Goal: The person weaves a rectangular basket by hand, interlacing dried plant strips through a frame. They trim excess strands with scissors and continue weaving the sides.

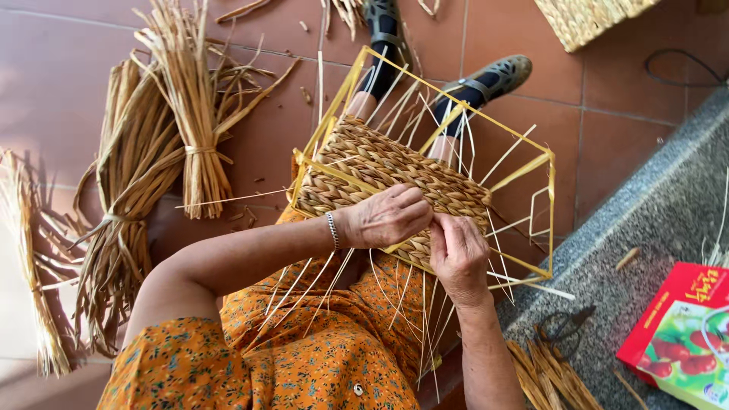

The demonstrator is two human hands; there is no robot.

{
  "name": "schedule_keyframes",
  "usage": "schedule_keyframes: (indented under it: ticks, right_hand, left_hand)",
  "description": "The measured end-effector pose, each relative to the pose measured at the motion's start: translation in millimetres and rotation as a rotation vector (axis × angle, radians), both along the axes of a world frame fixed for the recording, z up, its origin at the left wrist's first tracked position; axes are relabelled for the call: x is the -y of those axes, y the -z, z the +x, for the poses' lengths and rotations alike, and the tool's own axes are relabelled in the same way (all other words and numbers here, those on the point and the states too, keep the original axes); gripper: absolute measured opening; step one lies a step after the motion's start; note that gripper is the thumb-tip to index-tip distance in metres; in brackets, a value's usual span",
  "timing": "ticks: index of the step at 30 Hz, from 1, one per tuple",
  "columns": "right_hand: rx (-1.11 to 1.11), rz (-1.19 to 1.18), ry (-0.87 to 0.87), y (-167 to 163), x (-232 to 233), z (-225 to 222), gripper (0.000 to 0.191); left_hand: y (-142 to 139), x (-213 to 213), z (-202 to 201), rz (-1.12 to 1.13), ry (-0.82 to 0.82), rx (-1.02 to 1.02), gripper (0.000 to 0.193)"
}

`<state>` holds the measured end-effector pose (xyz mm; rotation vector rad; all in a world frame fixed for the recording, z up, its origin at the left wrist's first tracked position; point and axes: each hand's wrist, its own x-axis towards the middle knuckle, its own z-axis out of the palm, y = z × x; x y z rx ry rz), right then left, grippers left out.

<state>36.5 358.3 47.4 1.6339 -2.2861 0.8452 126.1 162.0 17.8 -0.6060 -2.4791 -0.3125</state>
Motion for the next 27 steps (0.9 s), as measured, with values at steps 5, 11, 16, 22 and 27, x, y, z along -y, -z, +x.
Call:
schedule_keyframes:
  ticks: [5, 11, 16, 22, 27]
  right_hand:
    - [0.022, -0.012, 0.044, 1.6, 13.1, 1.0, 0.011]
    - [0.044, -0.021, 0.072, 0.9, 8.4, 3.8, 0.006]
    - [0.095, 0.066, 0.140, 7.6, 7.4, 1.5, 0.009]
    - [-0.045, 0.006, 0.118, 19.4, 15.9, -4.2, 0.017]
    - [-0.046, -0.011, -0.022, 22.0, 38.6, 18.9, 0.022]
  left_hand:
    - [-7.5, -1.2, -3.1, 0.097, -0.050, 0.120, 0.022]
    - [-22.3, 47.7, 6.4, 0.306, -0.185, 0.844, 0.038]
    - [-27.5, 87.8, -0.6, 0.599, -0.020, 1.107, 0.032]
    - [-21.4, 64.8, 11.9, 0.606, -0.056, 0.564, 0.016]
    - [-13.7, 53.3, 27.8, 0.415, -0.078, 0.213, 0.020]
